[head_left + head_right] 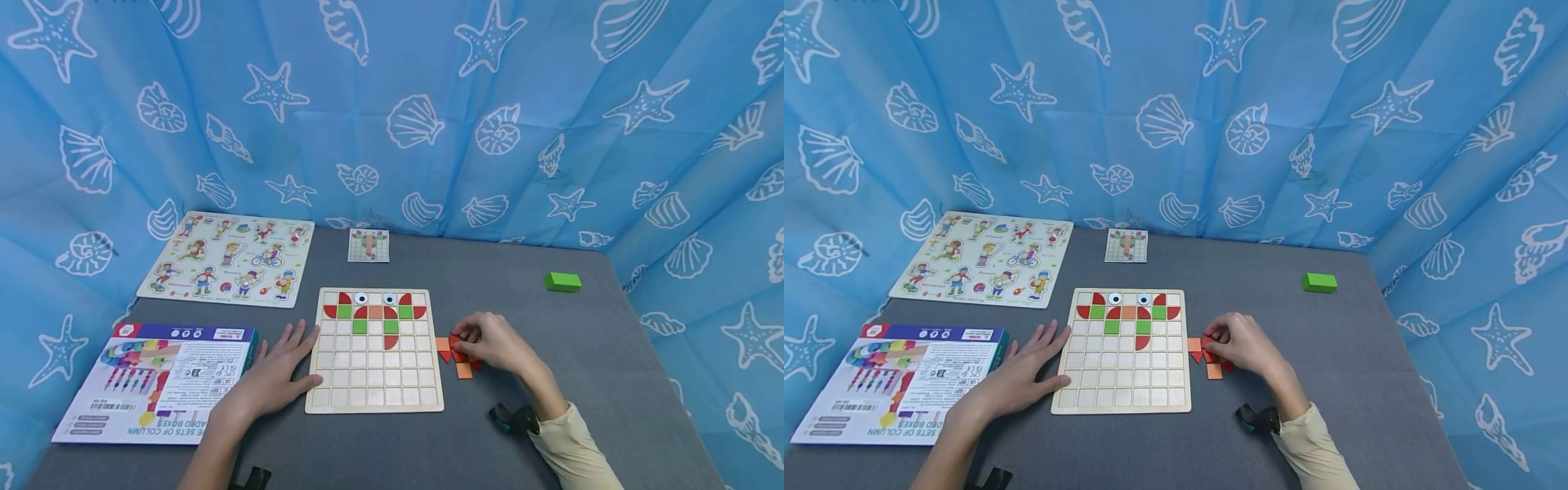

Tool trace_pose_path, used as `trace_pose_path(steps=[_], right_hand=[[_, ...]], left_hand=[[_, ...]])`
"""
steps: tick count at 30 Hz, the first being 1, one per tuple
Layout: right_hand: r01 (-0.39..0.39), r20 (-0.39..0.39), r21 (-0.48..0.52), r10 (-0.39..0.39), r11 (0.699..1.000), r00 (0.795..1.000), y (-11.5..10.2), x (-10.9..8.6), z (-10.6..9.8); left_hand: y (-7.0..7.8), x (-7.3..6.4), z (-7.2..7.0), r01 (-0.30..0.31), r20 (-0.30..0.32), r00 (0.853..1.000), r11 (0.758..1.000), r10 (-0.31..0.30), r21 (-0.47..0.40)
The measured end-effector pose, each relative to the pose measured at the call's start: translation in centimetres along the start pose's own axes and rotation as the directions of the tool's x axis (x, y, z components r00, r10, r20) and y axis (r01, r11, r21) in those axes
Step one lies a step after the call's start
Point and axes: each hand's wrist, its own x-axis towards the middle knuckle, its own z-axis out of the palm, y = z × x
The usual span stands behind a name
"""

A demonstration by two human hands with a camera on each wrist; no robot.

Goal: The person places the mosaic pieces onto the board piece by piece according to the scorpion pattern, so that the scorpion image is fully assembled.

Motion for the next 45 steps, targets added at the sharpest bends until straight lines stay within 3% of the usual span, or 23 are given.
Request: trace_pose_path(steps=[14, 24, 32, 45], right_hand=[[0.006, 0.072, 0.059, -0.011, 0.998, 0.997, 0.4, 0.9, 0.0], [0.061, 0.05, 0.162, -0.07, 0.985, 0.996, 0.3, 1.0, -0.8], [0.115, 0.066, 0.235, -0.134, 0.965, 0.989, -2.1, 2.0, -0.3], [0.231, 0.1, 0.235, -0.26, 0.944, 0.96, -6.8, 5.2, 2.2]], left_hand=[[0.0, 0.1, 0.0, 0.008, 0.006, 1.0, 1.0, -0.008, 0.01], [0.0, 0.0, 0.0, 0.009, 0.004, 1.0, 1.0, -0.009, 0.015], [0.0, 0.1, 0.0, 0.008, 0.002, 1.0, 1.0, -0.008, 0.015], [-0.1, 0.1, 0.1, 0.007, -0.006, 1.0, 1.0, -0.007, 0.016]])
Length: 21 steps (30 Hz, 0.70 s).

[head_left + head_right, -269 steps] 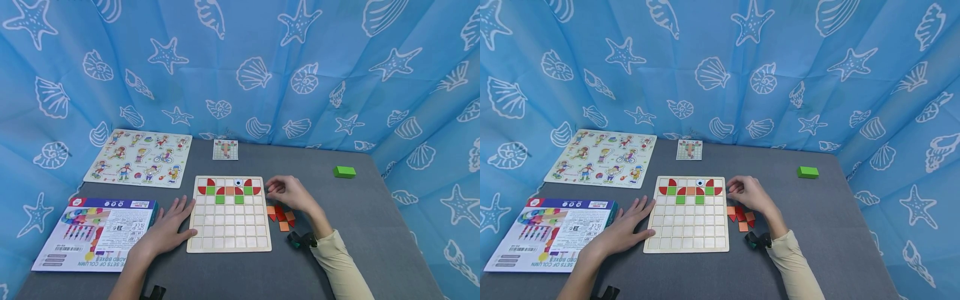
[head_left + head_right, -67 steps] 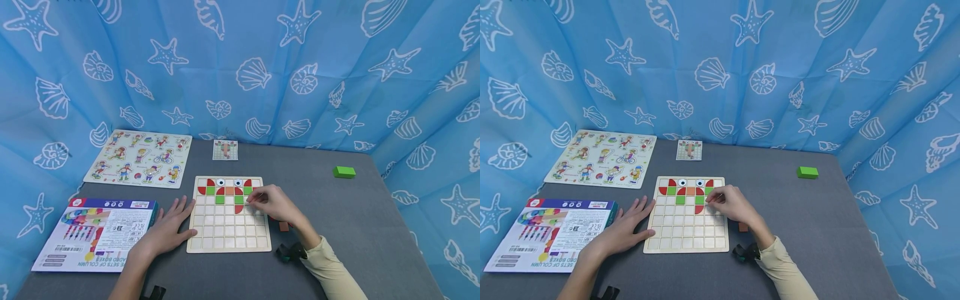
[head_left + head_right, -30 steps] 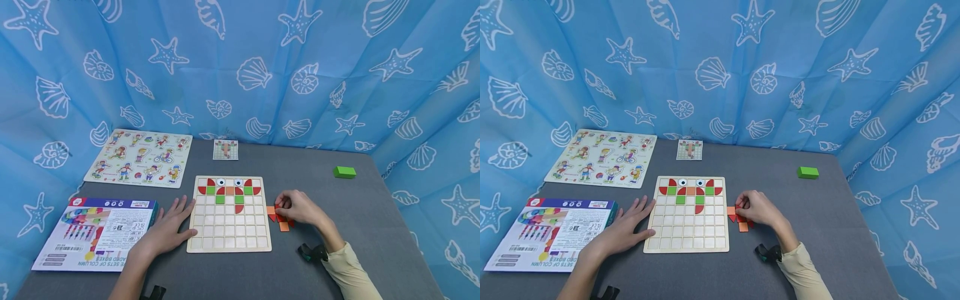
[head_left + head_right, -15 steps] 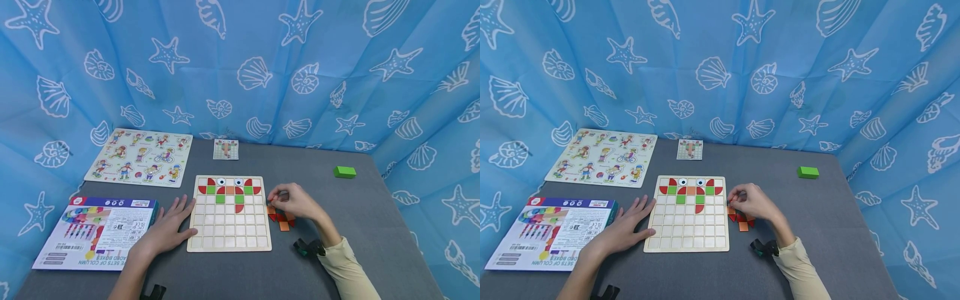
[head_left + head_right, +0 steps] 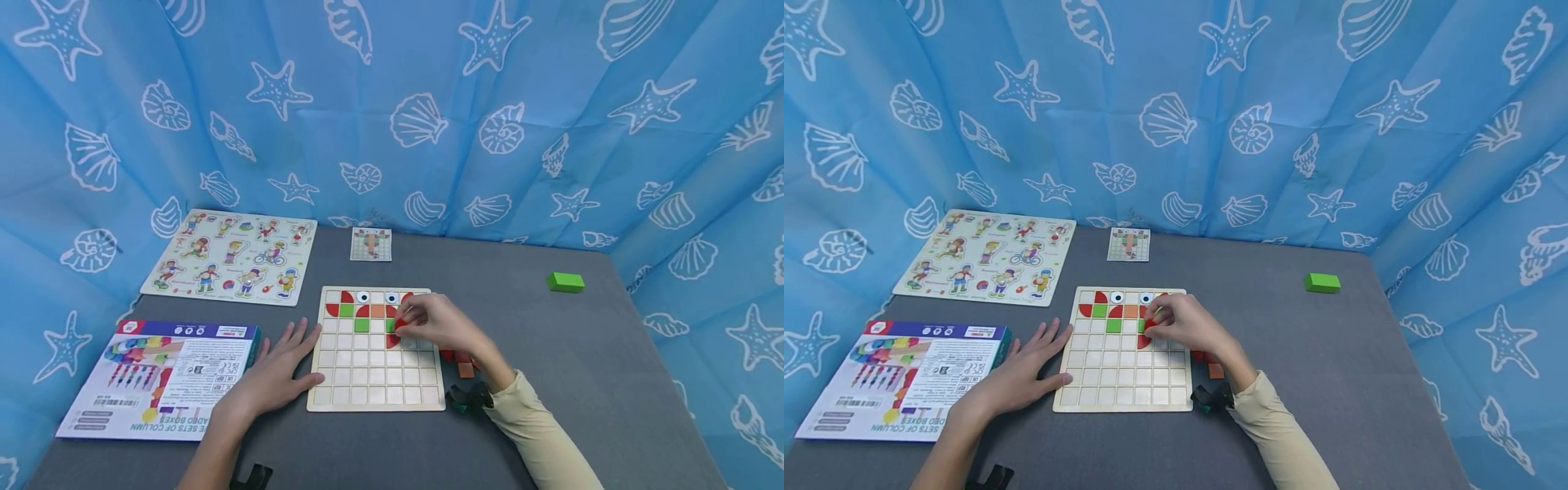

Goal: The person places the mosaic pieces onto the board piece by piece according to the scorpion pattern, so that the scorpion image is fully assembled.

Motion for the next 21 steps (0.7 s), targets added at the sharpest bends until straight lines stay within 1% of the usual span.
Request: trace_pose_path(steps=[3, 6, 8, 11, 17, 21], right_hand=[[0.045, 0.047, -0.012, -0.044, 0.999, 0.998, -0.6, 0.9, 0.8], [0.094, 0.091, -0.052, -0.09, 0.994, 0.992, -1.1, 1.8, 1.5], [0.111, 0.109, -0.084, -0.102, 0.99, 0.989, -1.4, 2.2, 1.8], [0.121, 0.121, -0.115, -0.107, 0.986, 0.987, -1.8, 2.7, 2.3], [0.14, 0.135, -0.122, -0.124, 0.983, 0.983, -2.2, 3.6, 3.4], [0.164, 0.139, -0.166, -0.142, 0.972, 0.98, -2.5, 4.0, 4.0]], left_hand=[[0.0, 0.0, 0.0, 0.0, -0.001, 1.0, 1.0, 0.0, 0.004], [-0.1, 0.0, 0.1, 0.004, 0.0, 1.0, 1.0, -0.004, 0.009], [0.0, 0.1, 0.1, 0.005, 0.001, 1.0, 1.0, -0.005, 0.011], [0.0, 0.1, 0.0, 0.005, 0.004, 1.0, 1.0, -0.005, 0.011], [0.1, 0.1, 0.0, 0.009, 0.007, 1.0, 1.0, -0.009, 0.014], [0.0, 0.0, 0.0, 0.007, 0.007, 1.0, 1.0, -0.007, 0.011]])
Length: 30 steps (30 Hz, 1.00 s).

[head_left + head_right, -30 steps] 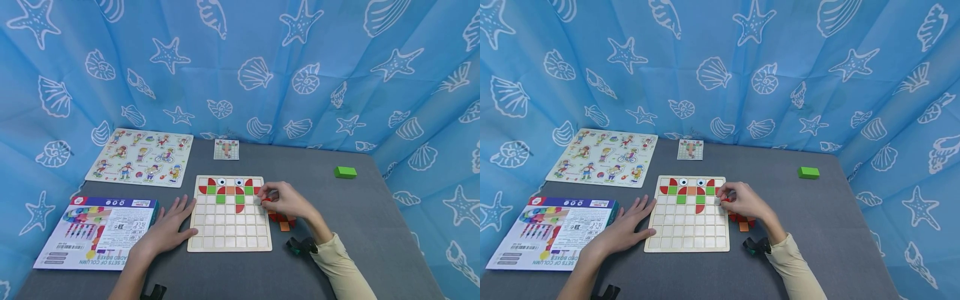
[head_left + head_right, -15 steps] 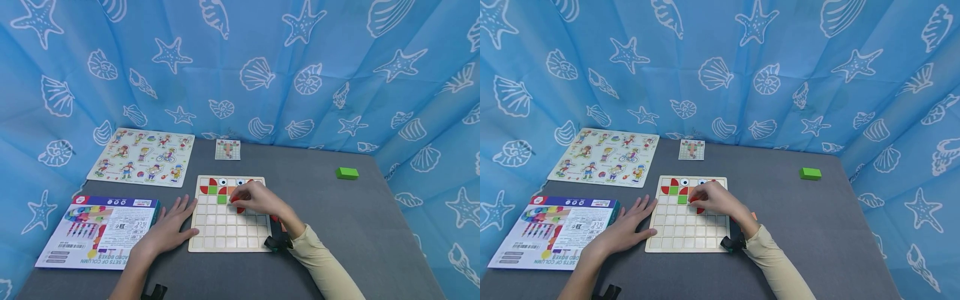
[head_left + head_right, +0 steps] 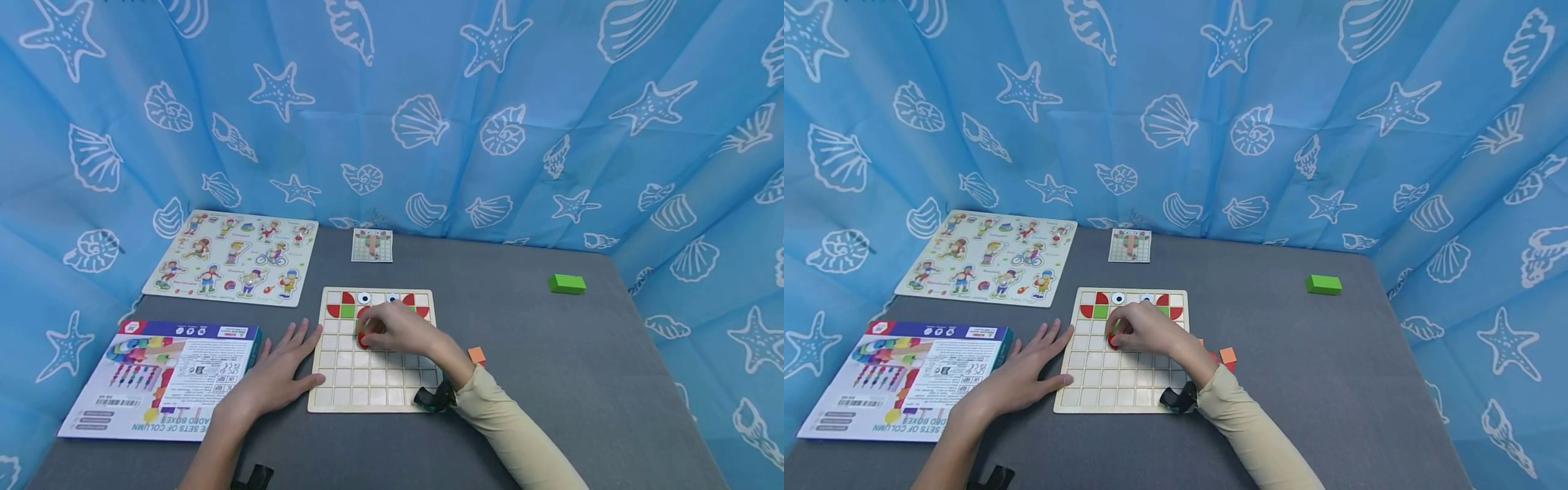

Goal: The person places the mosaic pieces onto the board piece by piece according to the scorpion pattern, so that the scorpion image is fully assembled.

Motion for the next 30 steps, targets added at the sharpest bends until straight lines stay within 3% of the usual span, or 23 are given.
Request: trace_pose_path(steps=[7, 23, 30], right_hand=[[0.032, -0.001, -0.095, -0.033, 0.995, 0.999, -0.1, 0.4, 0.6], [0.047, 0.011, -0.138, -0.046, 0.989, 0.999, -0.4, 0.5, 1.5], [0.025, 0.007, -0.094, -0.025, 0.995, 1.0, -0.3, 0.0, 1.2]], left_hand=[[-0.1, 0.0, 0.1, -0.011, -0.007, 1.0, 1.0, 0.011, -0.009], [-0.2, 0.0, 0.0, -0.018, -0.005, 1.0, 1.0, 0.018, -0.018], [-0.2, 0.0, -0.1, -0.027, -0.011, 1.0, 1.0, 0.027, -0.009]])
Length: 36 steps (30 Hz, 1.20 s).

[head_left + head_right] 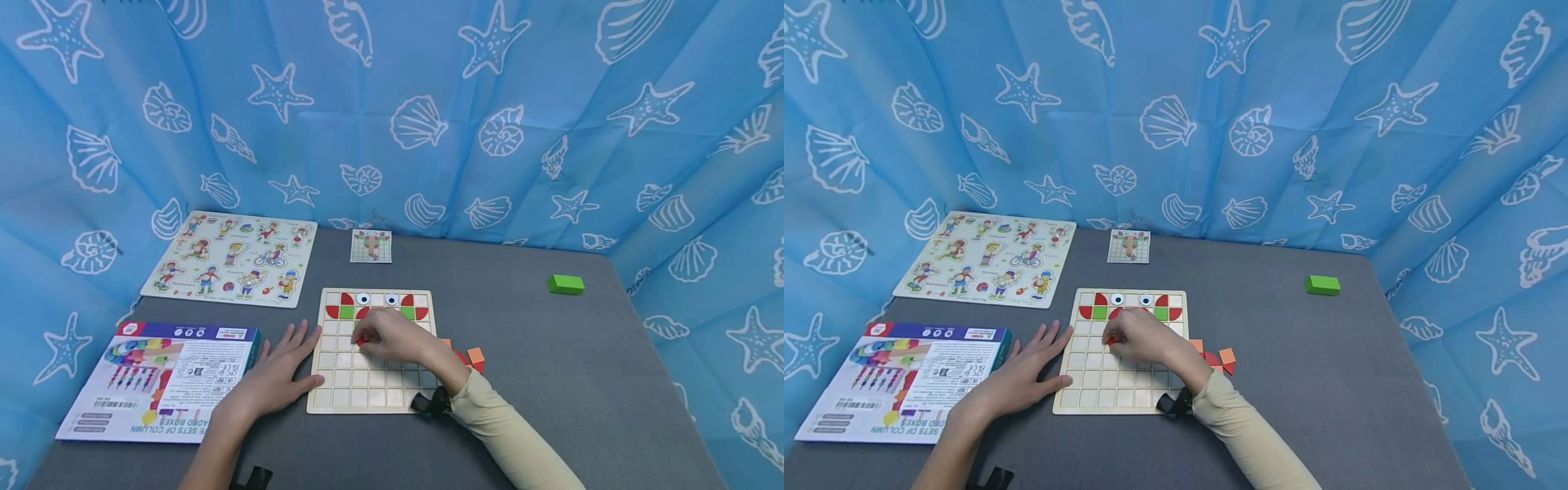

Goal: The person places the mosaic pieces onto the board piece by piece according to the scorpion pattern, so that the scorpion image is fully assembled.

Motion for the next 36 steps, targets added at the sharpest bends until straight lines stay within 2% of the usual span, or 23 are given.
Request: trace_pose_path(steps=[5, 11, 19, 26, 29, 36], right_hand=[[-0.021, -0.013, 0.076, 0.023, 0.997, 1.0, 0.5, -1.2, -0.8], [-0.08, -0.029, 0.181, 0.087, 0.98, 0.996, 1.9, -3.5, -2.2], [-0.164, -0.058, 0.228, 0.182, 0.96, 0.982, 4.2, -7.6, -3.9], [-0.27, -0.076, 0.213, 0.292, 0.939, 0.953, 6.3, -11.7, -5.5], [-0.315, -0.082, 0.177, 0.333, 0.932, 0.939, 7.1, -13.2, -6.0], [-0.363, -0.068, 0.093, 0.369, 0.927, 0.927, 8.1, -15.1, -6.2]], left_hand=[[0.0, 0.1, 0.1, 0.015, 0.005, 1.0, 1.0, -0.015, 0.011], [0.0, 0.0, 0.0, 0.019, 0.004, 1.0, 1.0, -0.019, -0.007], [-1.1, 0.3, 0.5, -0.012, -0.024, 1.0, 0.999, 0.011, -0.032], [-0.2, 0.2, 0.0, 0.018, 0.005, 1.0, 1.0, -0.018, -0.021], [0.0, 0.2, 0.0, 0.027, 0.01, 1.0, 1.0, -0.027, -0.006], [0.2, 0.1, 0.1, 0.023, 0.008, 1.0, 1.0, -0.023, 0.002]])
